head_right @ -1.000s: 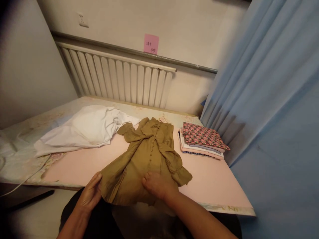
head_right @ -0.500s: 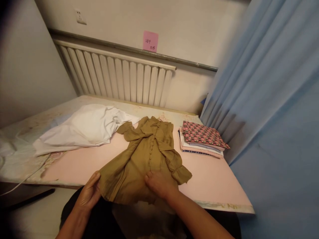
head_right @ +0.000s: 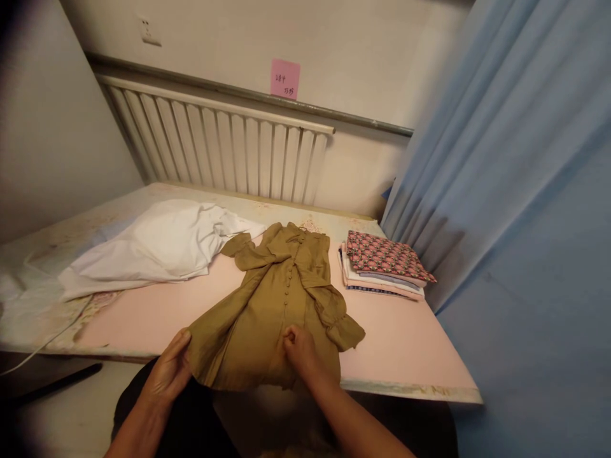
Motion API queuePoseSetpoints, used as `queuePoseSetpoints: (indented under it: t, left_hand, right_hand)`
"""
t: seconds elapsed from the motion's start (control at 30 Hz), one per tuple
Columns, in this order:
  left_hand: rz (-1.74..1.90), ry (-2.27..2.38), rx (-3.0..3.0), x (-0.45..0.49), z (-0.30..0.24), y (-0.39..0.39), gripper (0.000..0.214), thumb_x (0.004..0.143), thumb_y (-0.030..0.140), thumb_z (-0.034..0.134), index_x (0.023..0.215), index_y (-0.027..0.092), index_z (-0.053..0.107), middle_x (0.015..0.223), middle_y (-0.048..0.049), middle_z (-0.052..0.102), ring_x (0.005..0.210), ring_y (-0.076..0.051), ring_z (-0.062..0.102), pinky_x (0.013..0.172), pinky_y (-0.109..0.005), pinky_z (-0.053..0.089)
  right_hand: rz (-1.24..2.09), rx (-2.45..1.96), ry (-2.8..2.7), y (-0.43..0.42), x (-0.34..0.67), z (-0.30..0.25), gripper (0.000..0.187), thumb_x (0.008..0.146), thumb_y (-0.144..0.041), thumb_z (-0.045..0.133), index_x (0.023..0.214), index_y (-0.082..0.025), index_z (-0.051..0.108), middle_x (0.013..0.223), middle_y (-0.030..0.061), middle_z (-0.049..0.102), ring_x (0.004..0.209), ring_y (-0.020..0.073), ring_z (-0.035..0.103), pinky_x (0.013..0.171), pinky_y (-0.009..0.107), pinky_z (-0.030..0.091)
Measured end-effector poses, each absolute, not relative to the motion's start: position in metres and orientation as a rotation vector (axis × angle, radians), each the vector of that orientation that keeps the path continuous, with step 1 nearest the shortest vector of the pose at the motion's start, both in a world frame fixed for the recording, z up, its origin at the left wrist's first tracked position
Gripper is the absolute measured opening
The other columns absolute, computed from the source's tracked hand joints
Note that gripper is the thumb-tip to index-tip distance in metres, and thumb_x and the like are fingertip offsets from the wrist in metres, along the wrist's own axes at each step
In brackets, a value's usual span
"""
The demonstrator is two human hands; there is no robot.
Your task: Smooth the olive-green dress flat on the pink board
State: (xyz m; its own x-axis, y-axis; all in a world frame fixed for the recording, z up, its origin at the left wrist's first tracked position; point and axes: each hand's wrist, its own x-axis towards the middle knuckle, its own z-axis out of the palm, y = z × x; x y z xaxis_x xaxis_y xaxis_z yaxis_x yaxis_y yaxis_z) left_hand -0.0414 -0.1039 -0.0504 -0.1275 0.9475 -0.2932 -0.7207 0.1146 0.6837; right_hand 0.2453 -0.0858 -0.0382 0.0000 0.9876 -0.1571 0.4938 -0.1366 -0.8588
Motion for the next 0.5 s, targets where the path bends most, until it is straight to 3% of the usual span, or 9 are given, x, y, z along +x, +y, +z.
queuePoseSetpoints:
  t: [0.17, 0.4, 0.5]
  left_hand:
    - [1.477, 0.855, 0.365, -0.042, -0.053, -0.104, 0.028, 0.062, 0.023, 0.083, 0.084, 0.017, 0.066, 0.081, 0.0000, 0.072, 0.082, -0.020, 0.070, 0.072, -0.026, 0.057]
    - [1.482, 0.850, 0.380, -0.042, -0.054, -0.103, 0.030, 0.062, 0.025, 0.084, 0.084, 0.018, 0.065, 0.083, -0.0011, 0.073, 0.086, -0.023, 0.070, 0.073, -0.029, 0.058]
    - [1.477, 0.848, 0.366, -0.042, -0.053, -0.103, 0.031, 0.062, 0.024, 0.083, 0.086, 0.018, 0.065, 0.083, -0.0011, 0.073, 0.086, -0.023, 0.070, 0.074, -0.028, 0.058]
  right_hand:
    - [1.246, -1.681, -1.214, -0.080, 0.237, -0.051, 0.005, 0.077, -0.020, 0.052, 0.081, -0.023, 0.053, 0.061, -0.0050, 0.056, 0.054, 0.0139, 0.061, 0.045, 0.021, 0.041]
    - [1.501, -1.548, -0.832, -0.092, 0.224, -0.046, 0.018, 0.073, -0.028, 0.062, 0.085, -0.020, 0.051, 0.089, 0.0023, 0.066, 0.062, 0.0126, 0.068, 0.046, 0.019, 0.046]
    - [1.612, -1.519, -0.724, -0.099, 0.221, -0.044, 0.019, 0.073, -0.026, 0.063, 0.086, -0.020, 0.050, 0.089, 0.0038, 0.067, 0.064, 0.0148, 0.070, 0.046, 0.019, 0.046]
